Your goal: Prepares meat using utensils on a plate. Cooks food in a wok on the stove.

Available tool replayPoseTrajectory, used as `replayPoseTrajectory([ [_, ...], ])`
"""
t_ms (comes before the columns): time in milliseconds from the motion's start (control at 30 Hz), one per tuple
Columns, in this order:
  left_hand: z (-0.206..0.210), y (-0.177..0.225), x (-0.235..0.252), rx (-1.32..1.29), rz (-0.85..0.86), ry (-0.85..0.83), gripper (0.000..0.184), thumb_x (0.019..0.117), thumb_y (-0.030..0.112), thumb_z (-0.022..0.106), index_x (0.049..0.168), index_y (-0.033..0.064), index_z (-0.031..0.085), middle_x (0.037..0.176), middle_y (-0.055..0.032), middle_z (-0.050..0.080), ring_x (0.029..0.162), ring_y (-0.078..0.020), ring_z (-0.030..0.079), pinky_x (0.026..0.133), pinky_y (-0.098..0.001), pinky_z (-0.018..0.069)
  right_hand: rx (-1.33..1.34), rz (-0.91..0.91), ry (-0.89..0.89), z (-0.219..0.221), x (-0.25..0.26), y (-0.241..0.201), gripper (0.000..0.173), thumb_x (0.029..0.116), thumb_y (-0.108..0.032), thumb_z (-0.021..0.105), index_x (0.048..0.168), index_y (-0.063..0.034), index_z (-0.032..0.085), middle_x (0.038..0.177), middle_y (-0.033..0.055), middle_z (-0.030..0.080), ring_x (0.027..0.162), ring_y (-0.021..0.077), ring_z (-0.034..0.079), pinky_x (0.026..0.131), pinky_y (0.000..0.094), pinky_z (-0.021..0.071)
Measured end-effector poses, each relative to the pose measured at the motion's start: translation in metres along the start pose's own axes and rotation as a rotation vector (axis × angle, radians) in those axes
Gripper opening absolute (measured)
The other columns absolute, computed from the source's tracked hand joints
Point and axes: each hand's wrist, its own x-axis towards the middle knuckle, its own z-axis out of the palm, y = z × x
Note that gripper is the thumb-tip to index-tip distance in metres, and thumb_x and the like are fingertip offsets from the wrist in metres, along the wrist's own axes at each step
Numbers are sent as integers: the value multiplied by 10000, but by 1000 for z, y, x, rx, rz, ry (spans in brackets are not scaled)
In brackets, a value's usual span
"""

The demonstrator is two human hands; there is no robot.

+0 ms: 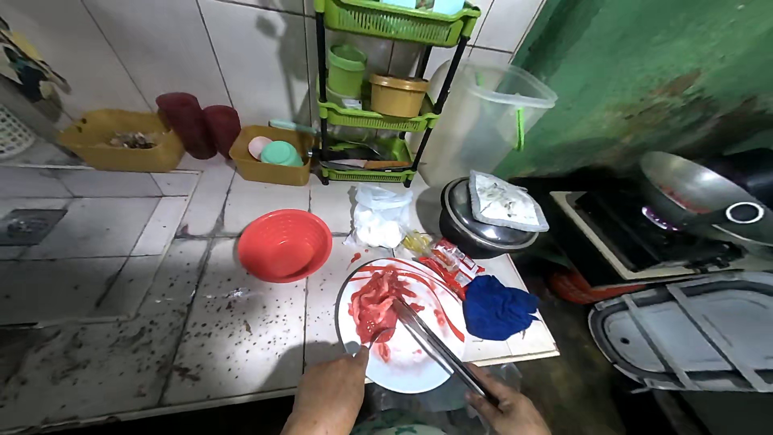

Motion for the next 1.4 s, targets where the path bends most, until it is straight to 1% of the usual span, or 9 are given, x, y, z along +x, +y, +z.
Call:
replayPoseTrajectory([
  [200,1,-2,1,-1,-5,9,471,1074,65,391,1528,165,469,1171,-190,700,1066,-401,692,859,-550,558,183,47,-46,4,-7,-6,542,997,-189,671,1518,-155,526,1323,148,680,1138,267,684,1020,497,518],
  [300,9,-6,-4,-5,-2,111,435,1058,64,411,1468,152,530,1108,-175,715,993,-379,715,797,-536,571,-48,-1,20,-5,-13,3,572,984,-303,675,1531,-229,523,1140,153,736,972,321,711,899,582,542],
  [500,17,-15,-16,8,-5,384,393,1026,66,491,1387,128,634,960,-149,734,806,-340,737,665,-479,586,-328,-232,259,-26,-32,7,586,924,-276,738,1482,-182,586,1034,217,734,863,422,711,746,632,557],
  [667,11,-10,-9,40,-40,288,412,1033,53,464,1413,137,600,1008,-149,732,882,-342,736,704,-485,581,-494,-334,343,-19,-26,-2,577,888,-199,747,1451,-220,623,1085,244,727,866,459,723,704,612,577],
  [867,3,-4,-10,3,-78,125,452,1052,49,424,1487,129,514,1112,-172,713,992,-362,719,793,-505,579,-708,-499,542,-8,-4,-4,550,825,-131,730,1360,-252,702,891,173,714,711,377,706,581,512,563],
  [1000,-1,-7,-7,-23,-77,57,470,1062,58,408,1520,143,471,1145,-185,702,1018,-379,709,819,-522,574,-701,-466,508,-1,-1,-1,526,876,-108,709,1385,-236,681,956,202,727,794,425,718,644,555,578],
  [1167,5,-21,-3,-136,-85,20,470,1097,124,374,1555,206,443,1236,-179,688,1094,-390,688,896,-553,555,-637,-436,471,-4,0,6,556,855,-131,731,1401,-222,670,967,212,727,795,425,718,648,561,578],
  [1267,10,-23,-4,-117,-68,44,478,1083,104,393,1548,193,458,1193,-180,698,1063,-381,699,858,-535,568,-657,-474,514,-5,6,7,519,858,-160,707,1372,-234,693,909,187,719,730,395,712,583,532,566],
  [1400,6,-18,-4,-71,-61,4,501,1075,83,401,1562,198,436,1194,-182,696,1049,-385,702,835,-534,573,-707,-473,510,-5,11,-5,519,868,-125,707,1372,-244,692,903,192,713,736,397,711,595,534,567],
])
